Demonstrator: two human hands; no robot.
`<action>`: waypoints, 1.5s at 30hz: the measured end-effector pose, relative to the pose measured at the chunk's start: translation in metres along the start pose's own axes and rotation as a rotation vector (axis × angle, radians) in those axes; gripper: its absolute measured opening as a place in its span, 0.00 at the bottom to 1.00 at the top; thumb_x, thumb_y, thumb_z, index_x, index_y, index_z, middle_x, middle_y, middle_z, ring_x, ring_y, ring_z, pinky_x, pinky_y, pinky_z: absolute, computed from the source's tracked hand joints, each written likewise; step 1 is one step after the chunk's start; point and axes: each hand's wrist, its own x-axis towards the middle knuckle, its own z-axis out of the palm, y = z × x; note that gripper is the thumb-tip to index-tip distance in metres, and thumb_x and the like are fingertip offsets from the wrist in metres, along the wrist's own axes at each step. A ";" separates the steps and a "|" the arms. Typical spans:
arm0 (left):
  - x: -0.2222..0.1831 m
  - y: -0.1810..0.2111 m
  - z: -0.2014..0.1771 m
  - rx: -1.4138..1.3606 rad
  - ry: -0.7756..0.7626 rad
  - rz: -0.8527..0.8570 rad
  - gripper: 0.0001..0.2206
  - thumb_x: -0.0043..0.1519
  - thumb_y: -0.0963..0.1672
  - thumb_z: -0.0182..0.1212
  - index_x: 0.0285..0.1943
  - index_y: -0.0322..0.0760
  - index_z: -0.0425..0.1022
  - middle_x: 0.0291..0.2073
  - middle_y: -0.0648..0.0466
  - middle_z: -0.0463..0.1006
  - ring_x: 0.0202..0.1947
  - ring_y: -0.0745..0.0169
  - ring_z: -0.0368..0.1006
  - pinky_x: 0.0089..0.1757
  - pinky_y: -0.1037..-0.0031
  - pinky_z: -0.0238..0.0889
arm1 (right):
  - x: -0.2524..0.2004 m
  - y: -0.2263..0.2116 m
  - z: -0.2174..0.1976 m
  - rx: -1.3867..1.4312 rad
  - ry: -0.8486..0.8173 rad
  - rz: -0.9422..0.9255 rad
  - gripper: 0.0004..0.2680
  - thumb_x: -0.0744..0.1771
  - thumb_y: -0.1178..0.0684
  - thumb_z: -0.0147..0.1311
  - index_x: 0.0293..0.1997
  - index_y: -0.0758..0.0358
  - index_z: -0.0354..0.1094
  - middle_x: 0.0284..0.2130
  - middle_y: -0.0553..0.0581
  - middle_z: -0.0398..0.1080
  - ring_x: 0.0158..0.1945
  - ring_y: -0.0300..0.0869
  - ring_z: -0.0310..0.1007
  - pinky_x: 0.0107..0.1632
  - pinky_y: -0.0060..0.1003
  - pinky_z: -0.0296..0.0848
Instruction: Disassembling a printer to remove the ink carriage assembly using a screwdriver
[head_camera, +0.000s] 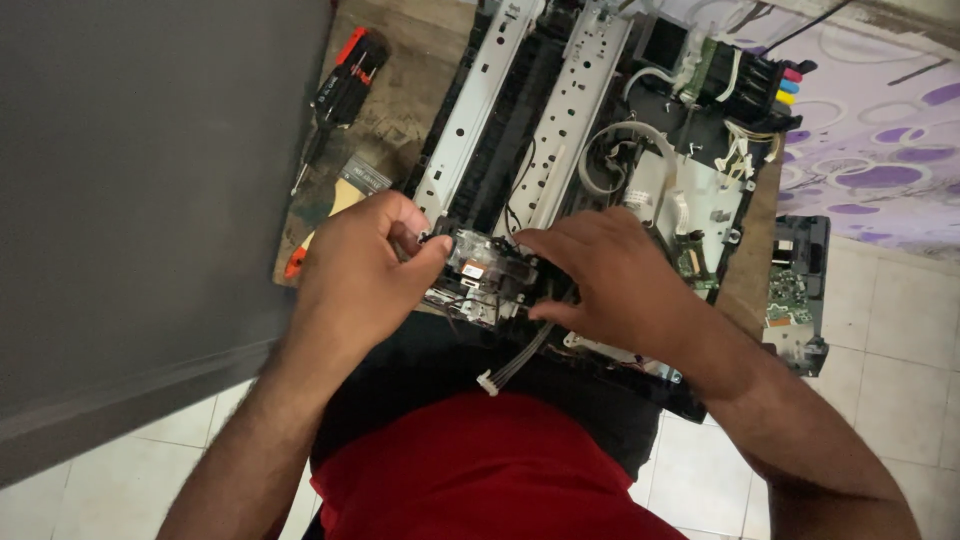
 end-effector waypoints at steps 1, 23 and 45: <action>0.000 0.000 0.000 -0.008 0.009 -0.007 0.09 0.53 0.49 0.70 0.37 0.44 0.79 0.25 0.56 0.81 0.31 0.54 0.81 0.33 0.66 0.70 | 0.000 0.001 -0.001 -0.013 -0.001 -0.004 0.28 0.60 0.39 0.70 0.65 0.57 0.66 0.45 0.59 0.75 0.52 0.56 0.74 0.53 0.55 0.68; 0.001 -0.014 0.006 -0.072 0.067 0.084 0.09 0.52 0.45 0.74 0.37 0.42 0.80 0.23 0.53 0.81 0.25 0.53 0.80 0.27 0.69 0.68 | -0.005 0.009 0.008 -0.032 0.098 -0.072 0.17 0.62 0.39 0.68 0.51 0.54 0.75 0.42 0.53 0.77 0.48 0.52 0.76 0.47 0.51 0.69; 0.007 -0.018 0.002 -0.063 -0.009 0.043 0.08 0.54 0.45 0.71 0.39 0.41 0.81 0.26 0.51 0.82 0.26 0.51 0.80 0.28 0.65 0.68 | -0.001 0.004 0.007 0.043 0.025 -0.008 0.14 0.63 0.45 0.68 0.48 0.57 0.76 0.37 0.55 0.77 0.43 0.55 0.76 0.45 0.51 0.70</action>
